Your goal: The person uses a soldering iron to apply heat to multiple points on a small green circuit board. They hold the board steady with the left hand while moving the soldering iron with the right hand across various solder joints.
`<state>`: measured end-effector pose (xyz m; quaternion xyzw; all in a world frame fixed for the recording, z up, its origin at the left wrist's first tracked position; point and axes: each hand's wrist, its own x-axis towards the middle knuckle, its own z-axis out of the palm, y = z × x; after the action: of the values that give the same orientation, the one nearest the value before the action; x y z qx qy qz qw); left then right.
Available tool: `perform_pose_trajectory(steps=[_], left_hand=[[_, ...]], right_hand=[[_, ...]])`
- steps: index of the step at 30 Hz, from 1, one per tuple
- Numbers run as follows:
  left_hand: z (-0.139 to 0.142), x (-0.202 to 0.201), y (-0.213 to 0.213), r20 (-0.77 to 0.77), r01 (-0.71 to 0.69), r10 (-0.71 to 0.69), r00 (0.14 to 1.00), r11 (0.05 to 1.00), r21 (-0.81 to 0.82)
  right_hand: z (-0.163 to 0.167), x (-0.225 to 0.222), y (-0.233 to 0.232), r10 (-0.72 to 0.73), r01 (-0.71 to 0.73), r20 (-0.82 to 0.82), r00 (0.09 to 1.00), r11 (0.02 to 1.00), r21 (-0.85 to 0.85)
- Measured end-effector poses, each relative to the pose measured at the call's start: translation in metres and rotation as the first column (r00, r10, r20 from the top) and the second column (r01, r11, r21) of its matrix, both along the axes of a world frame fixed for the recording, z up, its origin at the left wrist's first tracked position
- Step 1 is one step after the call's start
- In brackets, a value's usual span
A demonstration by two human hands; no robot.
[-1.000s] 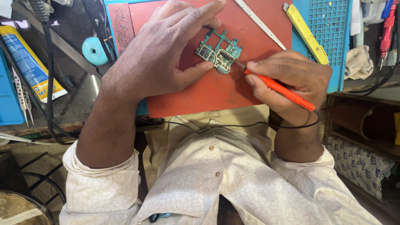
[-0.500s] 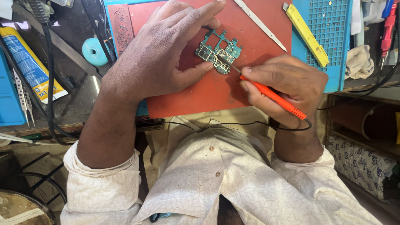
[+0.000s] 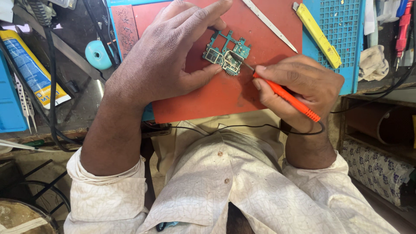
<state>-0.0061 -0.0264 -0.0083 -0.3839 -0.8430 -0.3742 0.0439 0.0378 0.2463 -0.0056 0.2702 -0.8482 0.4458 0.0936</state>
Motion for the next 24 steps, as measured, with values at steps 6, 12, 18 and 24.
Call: perform_pose_trajectory(steps=[6,12,18,24], left_hand=[[0.0001,-0.0002,0.0000,0.009,-0.001,0.001,1.000,1.000,-0.004],[0.0008,0.0003,0.0004,0.002,-0.004,0.004,1.000,1.000,-0.002],[0.0005,0.0004,0.0002,0.004,-0.001,0.001,1.000,1.000,0.000],[0.0007,0.0003,0.0004,-0.005,0.004,-0.004,1.000,1.000,0.004]], right_hand=[[-0.0006,-0.0003,0.0012,0.014,-0.014,0.010,1.000,1.000,-0.004],[-0.0038,-0.0028,0.0047,0.028,-0.028,0.017,0.999,1.000,-0.013],[-0.0051,-0.0037,0.0075,0.038,-0.037,0.050,0.998,0.999,-0.036],[-0.0063,-0.0028,0.0095,0.021,-0.017,0.077,0.997,0.999,-0.048]])
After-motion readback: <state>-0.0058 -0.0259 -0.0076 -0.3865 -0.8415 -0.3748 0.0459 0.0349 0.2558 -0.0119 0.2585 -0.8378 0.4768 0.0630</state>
